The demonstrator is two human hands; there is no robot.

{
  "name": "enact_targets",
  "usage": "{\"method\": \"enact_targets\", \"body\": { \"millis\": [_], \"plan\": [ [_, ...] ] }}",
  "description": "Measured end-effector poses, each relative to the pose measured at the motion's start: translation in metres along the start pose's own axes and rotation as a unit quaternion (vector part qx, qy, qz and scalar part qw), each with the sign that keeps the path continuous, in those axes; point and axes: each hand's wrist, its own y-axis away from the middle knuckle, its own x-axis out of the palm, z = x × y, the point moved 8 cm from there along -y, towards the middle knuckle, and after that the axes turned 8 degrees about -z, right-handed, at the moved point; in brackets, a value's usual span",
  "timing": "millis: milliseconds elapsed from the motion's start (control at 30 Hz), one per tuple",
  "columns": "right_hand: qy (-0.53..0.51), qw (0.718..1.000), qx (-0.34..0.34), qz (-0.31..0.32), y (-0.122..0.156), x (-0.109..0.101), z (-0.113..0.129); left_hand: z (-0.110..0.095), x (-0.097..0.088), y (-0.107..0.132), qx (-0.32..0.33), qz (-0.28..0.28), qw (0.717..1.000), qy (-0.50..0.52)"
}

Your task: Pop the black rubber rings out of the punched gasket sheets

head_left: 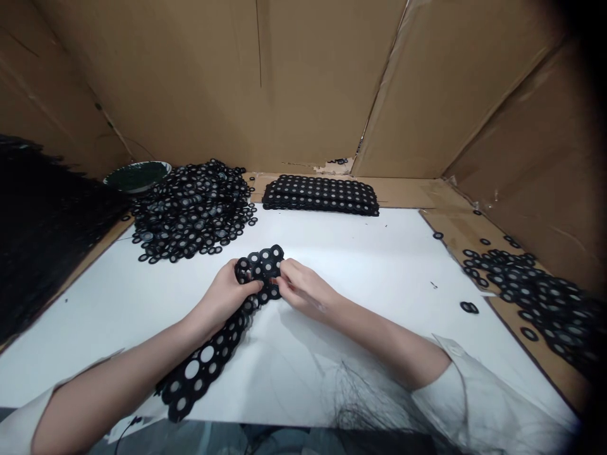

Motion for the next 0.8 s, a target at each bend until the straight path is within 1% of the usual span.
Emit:
{"method": "enact_targets", "body": {
  "millis": [100, 167, 200, 267, 333, 400, 433, 533, 633, 800],
  "plan": [
    [0.04, 0.999, 0.008, -0.014, -0.001, 0.002, -0.003, -0.006, 0.002, 0.007, 0.024, -0.001, 0.999, -0.036],
    [0.018, 0.999, 0.03, -0.011, -0.002, 0.001, -0.009, -0.009, 0.005, 0.008, 0.035, 0.018, 0.998, -0.04],
    [-0.012, 0.999, 0.052, -0.003, -0.003, 0.0, -0.013, -0.01, 0.006, 0.007, 0.036, 0.032, 0.998, -0.033],
    [-0.1, 0.989, 0.108, 0.01, -0.003, -0.002, -0.024, -0.008, 0.008, 0.004, 0.016, 0.061, 0.998, -0.005],
    [-0.179, 0.973, 0.149, -0.005, -0.004, -0.007, -0.032, -0.002, 0.009, 0.0, -0.021, 0.075, 0.997, 0.028],
    [-0.214, 0.963, 0.162, -0.029, -0.004, -0.012, -0.036, 0.004, 0.008, -0.003, -0.051, 0.074, 0.994, 0.056],
    [-0.215, 0.962, 0.164, -0.034, -0.004, -0.013, -0.036, 0.005, 0.007, -0.004, -0.059, 0.072, 0.993, 0.067],
    [-0.197, 0.967, 0.159, -0.021, -0.003, -0.01, -0.034, 0.008, 0.008, -0.005, -0.079, 0.075, 0.99, 0.093],
    [-0.174, 0.973, 0.147, -0.031, -0.003, -0.011, -0.029, 0.01, 0.009, -0.005, -0.1, 0.076, 0.986, 0.108],
    [-0.104, 0.986, 0.119, -0.056, -0.001, -0.011, -0.019, 0.012, 0.009, -0.005, -0.1, 0.065, 0.987, 0.105]
  ]
}}
